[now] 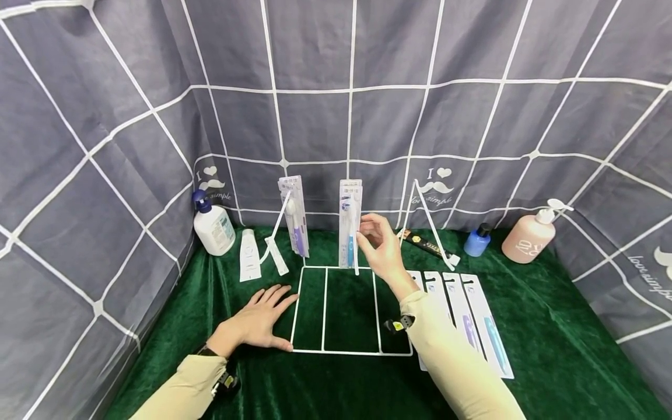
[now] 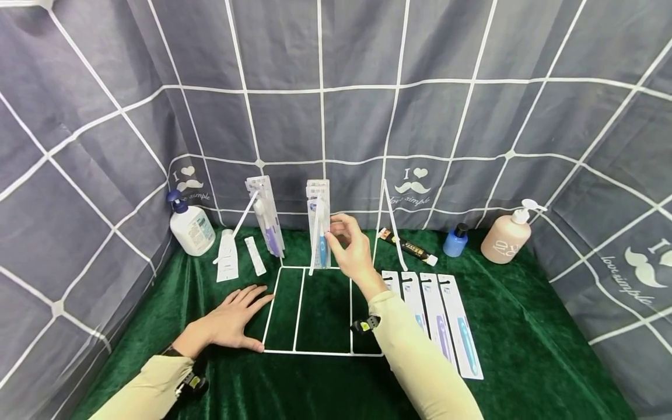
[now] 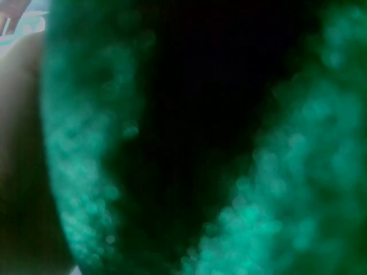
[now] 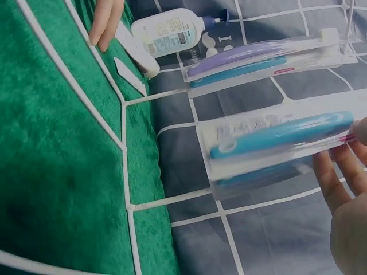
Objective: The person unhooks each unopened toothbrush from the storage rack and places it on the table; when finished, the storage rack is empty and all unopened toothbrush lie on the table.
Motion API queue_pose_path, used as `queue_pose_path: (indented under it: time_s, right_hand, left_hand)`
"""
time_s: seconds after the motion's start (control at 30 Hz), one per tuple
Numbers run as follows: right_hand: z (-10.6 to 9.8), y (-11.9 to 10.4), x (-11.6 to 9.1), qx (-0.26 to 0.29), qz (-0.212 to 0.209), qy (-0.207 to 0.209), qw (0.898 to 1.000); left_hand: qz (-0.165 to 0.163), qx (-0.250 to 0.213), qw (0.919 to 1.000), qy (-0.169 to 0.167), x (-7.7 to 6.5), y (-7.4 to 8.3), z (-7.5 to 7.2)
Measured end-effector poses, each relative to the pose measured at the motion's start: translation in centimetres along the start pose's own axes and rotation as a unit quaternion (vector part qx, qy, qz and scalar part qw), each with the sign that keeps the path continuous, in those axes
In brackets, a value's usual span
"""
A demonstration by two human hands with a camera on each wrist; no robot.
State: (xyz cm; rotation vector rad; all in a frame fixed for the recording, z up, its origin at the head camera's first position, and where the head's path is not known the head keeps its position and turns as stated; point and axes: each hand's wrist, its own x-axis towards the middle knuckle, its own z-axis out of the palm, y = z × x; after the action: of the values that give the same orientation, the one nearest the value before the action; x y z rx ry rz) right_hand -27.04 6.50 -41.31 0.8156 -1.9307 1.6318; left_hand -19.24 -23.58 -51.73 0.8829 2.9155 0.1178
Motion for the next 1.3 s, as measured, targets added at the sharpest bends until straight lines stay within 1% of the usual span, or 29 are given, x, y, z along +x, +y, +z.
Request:
queue_pose_path:
  time_s: [0.07, 0.2, 0.37, 0.53, 0.73, 1.0, 1.17, 1.3]
  right_hand:
    - [-0.2, -0.1, -0.1, -0.005, -0.015, -0.005, 1.000]
    - [-0.5, -0.6, -0.3, -0.038, -0.046, -0.014, 0.998]
    - [-0.6, -1.2, -0.5, -0.040, -0.083, -0.018, 0.996]
    - [-0.8, -1.8, -1.1, -0.039, -0.087, -0.025, 0.995]
    - [-1.0, -3.0, -2.0, -0.036, -0.086, -0.033, 0.995]
    - [-1.3, -4.7, -3.1, -0.014, -0.119, -0.040, 0.992]
    - [-1.4, -5.5, -3.7, -0.010, -0.132, -0.041, 0.990]
    - [-1.5, -6.1, -4.3, -0.016, -0.151, -0.039, 0.988]
  left_hand:
    - [0.001, -0.001, 1.0000, 0.003, 0.1, 0.0, 0.0]
    - [0.000, 0.005, 1.0000, 0.003, 0.1, -0.1, 0.2]
    - [-0.002, 0.001, 1.0000, 0.003, 0.0, 0.0, 0.2]
    - [-0.001, -0.001, 1.0000, 0.001, -0.2, 0.2, 0.3]
    - [0.000, -0.003, 1.0000, 0.002, -0.1, -0.1, 0.4]
    - [0.004, 0.000, 1.0000, 0.003, 0.0, -0.1, 0.1]
    - [0.000, -0.004, 1.0000, 0.005, -0.1, 0.1, 0.0]
    - [-0.002, -0.005, 1.0000, 0.001, -0.1, 0.1, -0.1]
